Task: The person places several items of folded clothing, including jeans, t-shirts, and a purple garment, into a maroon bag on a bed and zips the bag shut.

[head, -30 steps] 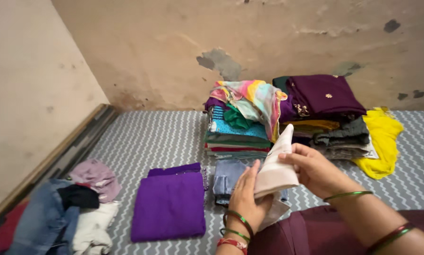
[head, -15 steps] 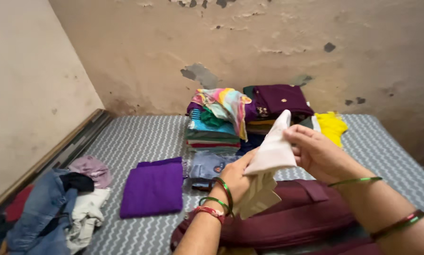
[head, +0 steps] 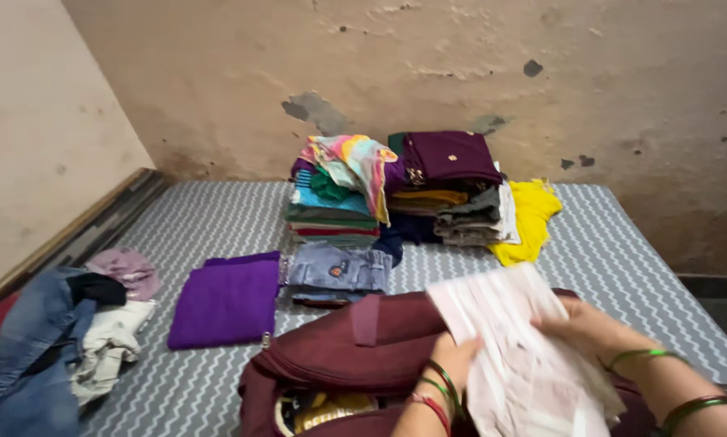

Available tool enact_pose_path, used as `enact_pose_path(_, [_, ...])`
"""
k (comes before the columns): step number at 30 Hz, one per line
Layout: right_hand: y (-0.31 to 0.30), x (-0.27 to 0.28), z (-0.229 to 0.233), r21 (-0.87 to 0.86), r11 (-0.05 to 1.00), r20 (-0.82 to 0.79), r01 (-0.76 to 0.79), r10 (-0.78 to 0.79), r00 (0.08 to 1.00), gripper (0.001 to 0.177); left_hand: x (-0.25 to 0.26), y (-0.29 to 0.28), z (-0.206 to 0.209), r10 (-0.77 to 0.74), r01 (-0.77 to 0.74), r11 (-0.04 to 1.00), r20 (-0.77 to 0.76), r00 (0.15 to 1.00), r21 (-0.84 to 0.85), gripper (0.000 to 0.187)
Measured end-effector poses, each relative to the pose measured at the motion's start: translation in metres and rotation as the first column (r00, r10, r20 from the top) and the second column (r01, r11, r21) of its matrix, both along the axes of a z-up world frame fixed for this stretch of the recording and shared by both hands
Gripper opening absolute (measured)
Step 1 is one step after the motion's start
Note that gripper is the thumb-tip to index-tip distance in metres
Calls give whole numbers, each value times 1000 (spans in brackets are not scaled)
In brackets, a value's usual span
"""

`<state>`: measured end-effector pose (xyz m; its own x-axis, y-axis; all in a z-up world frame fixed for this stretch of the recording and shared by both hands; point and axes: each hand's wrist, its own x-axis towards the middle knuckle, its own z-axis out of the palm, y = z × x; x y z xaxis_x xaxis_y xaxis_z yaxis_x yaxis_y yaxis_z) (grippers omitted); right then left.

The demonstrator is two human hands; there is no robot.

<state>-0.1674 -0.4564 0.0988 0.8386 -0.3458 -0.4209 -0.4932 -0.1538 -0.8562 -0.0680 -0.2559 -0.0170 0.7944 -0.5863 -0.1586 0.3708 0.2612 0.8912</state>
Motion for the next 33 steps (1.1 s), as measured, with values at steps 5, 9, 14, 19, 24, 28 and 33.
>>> enact_pose_path(5, [-28,-23,-59,-68,991,-167,-117,104,980,40,-37,4,-80,-335,87,726,240,911,683,41])
enact_pose_path(9, [-41,-9,-71,-3,996,-291,-93,88,953,45,-49,10,-73,-312,133,707,137,940,694,39])
enact_pose_path(14, [-68,-8,-126,66,960,-265,-273,280,922,41,-51,12,-82,-352,127,668,160,922,733,42])
enact_pose_path(19, [-85,-36,-181,118,923,-352,-365,383,854,45,-40,-3,-99,-91,-1,681,86,992,732,58])
enact_pose_path(24, [-106,-45,-211,-186,886,-555,-425,262,789,53,-34,-20,-71,64,-142,828,160,985,543,58])
enact_pose_path(28, [-125,-40,-244,-348,720,-598,-600,322,734,53,-16,-39,-58,209,-307,867,272,939,394,51])
enact_pose_path(33, [-119,-30,-246,-345,901,-232,-262,189,954,31,-9,-35,-51,187,-285,903,303,934,322,48])
